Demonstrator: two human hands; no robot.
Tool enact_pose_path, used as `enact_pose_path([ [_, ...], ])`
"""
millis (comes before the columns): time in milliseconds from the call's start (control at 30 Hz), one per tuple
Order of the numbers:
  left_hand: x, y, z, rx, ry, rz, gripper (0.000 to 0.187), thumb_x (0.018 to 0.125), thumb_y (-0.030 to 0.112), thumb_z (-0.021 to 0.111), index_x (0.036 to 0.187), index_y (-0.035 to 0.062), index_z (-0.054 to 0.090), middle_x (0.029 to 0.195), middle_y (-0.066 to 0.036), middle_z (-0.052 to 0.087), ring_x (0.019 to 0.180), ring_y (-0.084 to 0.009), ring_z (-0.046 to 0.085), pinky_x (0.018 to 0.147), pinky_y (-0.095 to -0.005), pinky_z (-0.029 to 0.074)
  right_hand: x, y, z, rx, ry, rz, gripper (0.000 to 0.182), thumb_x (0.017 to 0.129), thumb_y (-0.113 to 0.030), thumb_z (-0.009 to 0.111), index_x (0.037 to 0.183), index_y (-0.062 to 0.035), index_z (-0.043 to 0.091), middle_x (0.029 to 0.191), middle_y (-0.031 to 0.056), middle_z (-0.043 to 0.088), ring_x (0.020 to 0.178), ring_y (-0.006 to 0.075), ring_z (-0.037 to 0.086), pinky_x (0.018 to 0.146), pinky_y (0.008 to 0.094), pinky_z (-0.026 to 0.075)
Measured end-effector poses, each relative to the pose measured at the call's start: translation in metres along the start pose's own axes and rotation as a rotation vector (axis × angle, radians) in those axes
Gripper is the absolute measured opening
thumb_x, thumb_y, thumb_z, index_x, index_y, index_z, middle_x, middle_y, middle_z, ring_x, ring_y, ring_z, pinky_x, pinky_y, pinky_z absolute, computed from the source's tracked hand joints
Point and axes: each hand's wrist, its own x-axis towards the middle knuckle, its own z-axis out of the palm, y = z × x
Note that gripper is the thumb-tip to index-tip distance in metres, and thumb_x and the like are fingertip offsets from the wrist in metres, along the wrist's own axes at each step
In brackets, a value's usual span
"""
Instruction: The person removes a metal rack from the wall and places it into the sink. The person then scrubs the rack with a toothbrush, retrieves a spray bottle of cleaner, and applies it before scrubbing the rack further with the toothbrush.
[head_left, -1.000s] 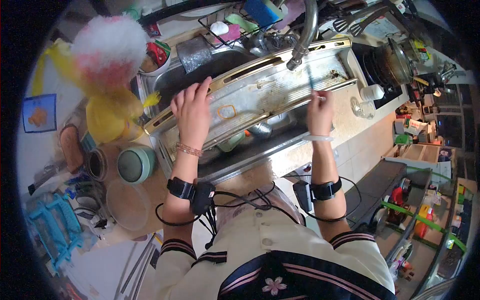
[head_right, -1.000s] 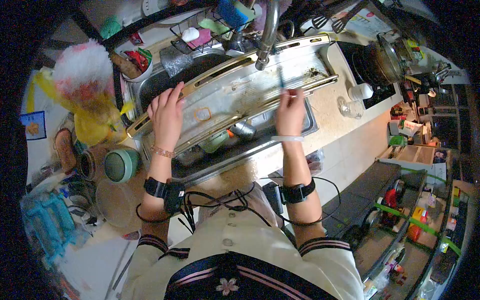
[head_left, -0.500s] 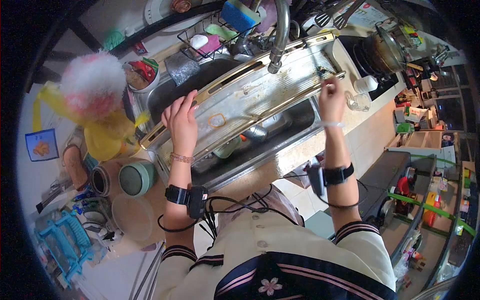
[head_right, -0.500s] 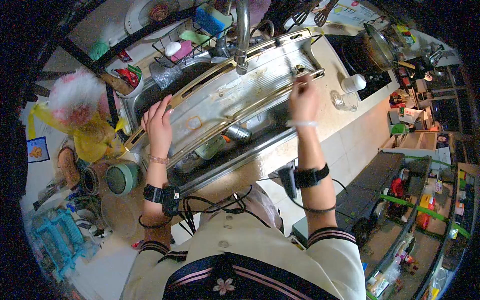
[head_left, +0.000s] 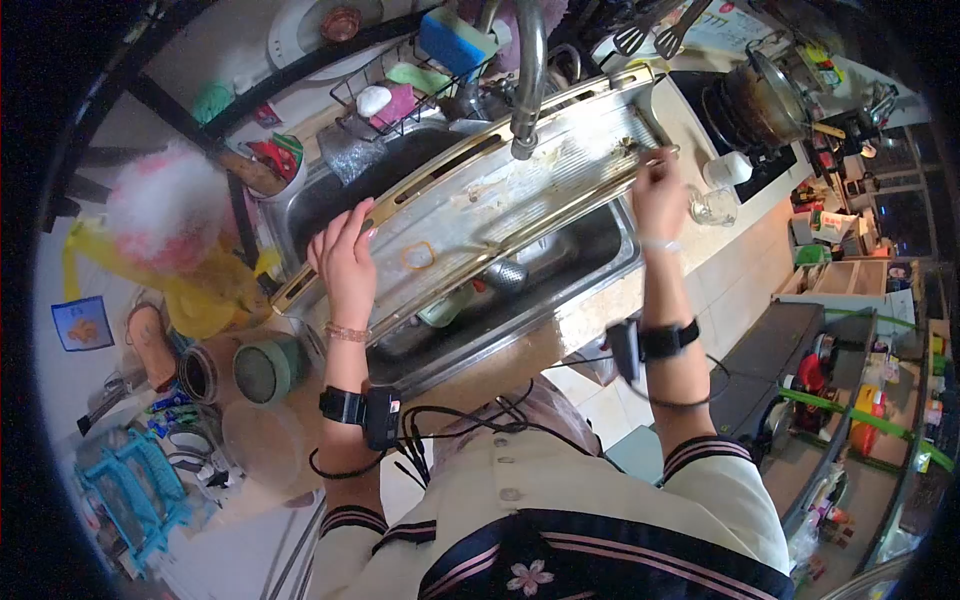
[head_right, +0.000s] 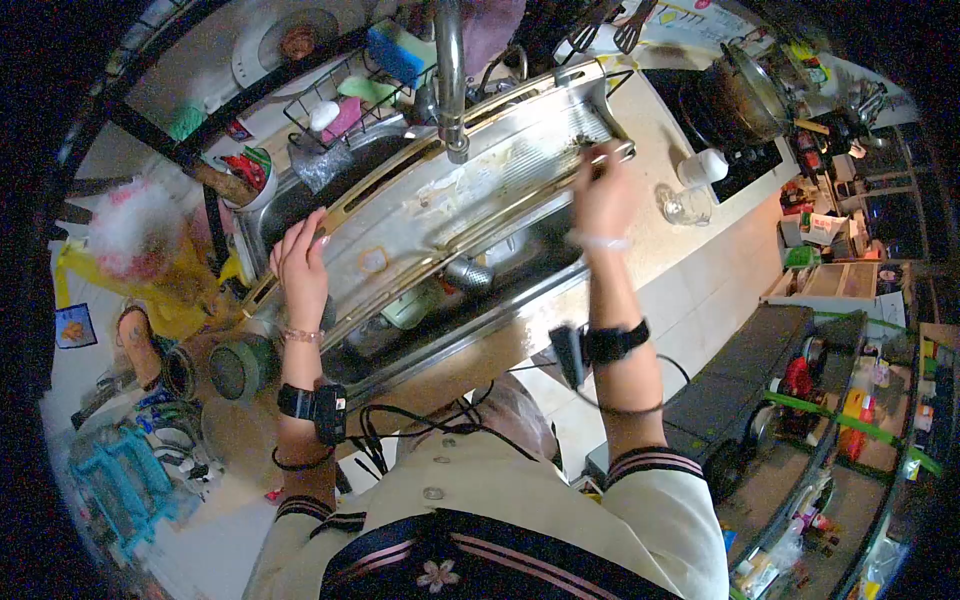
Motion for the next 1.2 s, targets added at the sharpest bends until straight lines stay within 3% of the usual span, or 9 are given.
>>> enact_pose_path([
  [100, 0.003, 0.002, 0.0, 0.01, 0.013, 0.009, 0.039, 0.08, 0.009, 0.058, 0.115, 0.0236, 0.057, 0.106, 0.001, 0.057, 0.098, -0.0204, 0.05, 0.097, -0.0372, 0.028, -0.029, -0.016, 0.004, -0.042, -0.151, -0.156, 0.01, 0.083, -0.02, 0.057, 0.088, -0.0116, 0.057, 0.067, 0.0182, 0.06, 0.062, 0.0388, 0.059, 0.054, 0.0447, 0.046],
  [233, 0.004, 0.003, -0.001, -0.015, 0.013, 0.021, 0.038, 0.08, 0.009, 0.058, 0.115, 0.0225, 0.057, 0.107, 0.001, 0.057, 0.1, -0.0206, 0.05, 0.098, -0.0384, 0.027, 0.026, 0.007, -0.008, 0.008, 0.024, 0.111, 0.011, 0.082, -0.019, 0.057, 0.089, -0.0104, 0.058, 0.068, 0.018, 0.061, 0.062, 0.0366, 0.06, 0.052, 0.0435, 0.046],
  [367, 0.006, 0.006, -0.004, 0.031, -0.018, -0.017, 0.037, 0.08, 0.01, 0.058, 0.115, 0.0216, 0.057, 0.108, 0.0, 0.058, 0.101, -0.0208, 0.05, 0.1, -0.0394, 0.027, 0.003, 0.009, 0.001, -0.052, -0.065, -0.22, 0.011, 0.083, -0.019, 0.057, 0.089, -0.009, 0.057, 0.07, 0.0196, 0.061, 0.063, 0.0367, 0.06, 0.052, 0.0432, 0.046],
  [500, 0.003, 0.008, -0.006, 0.001, -0.036, -0.044, 0.037, 0.08, 0.01, 0.057, 0.115, 0.0216, 0.057, 0.108, 0.0, 0.058, 0.102, -0.0209, 0.05, 0.1, -0.0399, 0.026, 0.029, 0.014, -0.012, -0.003, 0.01, 0.001, 0.016, 0.086, -0.024, 0.056, 0.085, -0.0086, 0.057, 0.071, 0.0187, 0.062, 0.062, 0.0361, 0.061, 0.051, 0.0417, 0.045],
  [567, 0.006, 0.009, -0.005, 0.006, -0.035, -0.051, 0.037, 0.08, 0.01, 0.057, 0.115, 0.0217, 0.057, 0.108, 0.0, 0.058, 0.103, -0.021, 0.05, 0.101, -0.0403, 0.026, 0.002, 0.002, -0.007, -0.059, -0.048, -0.196, 0.013, 0.083, -0.018, 0.06, 0.087, -0.0054, 0.057, 0.061, 0.0142, 0.059, 0.051, 0.0225, 0.057, 0.049, 0.0326, 0.042],
  [633, 0.004, 0.007, -0.003, 0.013, -0.033, -0.067, 0.037, 0.081, 0.01, 0.057, 0.115, 0.0217, 0.057, 0.109, 0.0, 0.058, 0.103, -0.0212, 0.05, 0.101, -0.041, 0.026, 0.031, 0.023, -0.019, -0.018, -0.004, -0.027, 0.014, 0.084, -0.023, 0.056, 0.091, -0.0103, 0.057, 0.074, 0.0178, 0.063, 0.068, 0.0358, 0.062, 0.056, 0.0437, 0.047],
  [967, 0.007, 0.01, -0.004, 0.015, -0.041, -0.068, 0.035, 0.082, 0.012, 0.056, 0.115, 0.0225, 0.057, 0.11, 0.0, 0.057, 0.104, -0.0222, 0.049, 0.102, -0.0444, 0.025, 0.024, 0.023, -0.01, -0.081, -0.027, -0.25, 0.017, 0.085, -0.024, 0.057, 0.085, -0.0069, 0.055, 0.067, 0.0191, 0.061, 0.059, 0.0374, 0.059, 0.051, 0.0424, 0.045],
  [1100, 0.003, 0.006, 0.0, 0.02, -0.009, -0.053, 0.036, 0.081, 0.012, 0.057, 0.115, 0.0223, 0.057, 0.108, 0.0, 0.057, 0.103, -0.0223, 0.049, 0.102, -0.0439, 0.025, 0.036, 0.04, -0.019, 0.031, 0.043, 0.014, 0.013, 0.085, -0.022, 0.056, 0.087, -0.0091, 0.056, 0.067, 0.02, 0.06, 0.062, 0.0386, 0.059, 0.053, 0.0431, 0.044],
  [1200, 0.002, 0.007, 0.0, 0.067, 0.025, -0.029, 0.035, 0.08, 0.013, 0.058, 0.114, 0.0215, 0.057, 0.107, 0.0, 0.058, 0.102, -0.0222, 0.05, 0.101, -0.0427, 0.026, -0.01, 0.017, -0.017, 0.098, -0.052, -0.095, 0.014, 0.086, -0.02, 0.055, 0.084, -0.0064, 0.055, 0.067, 0.0192, 0.06, 0.062, 0.0351, 0.061, 0.053, 0.0398, 0.044],
])
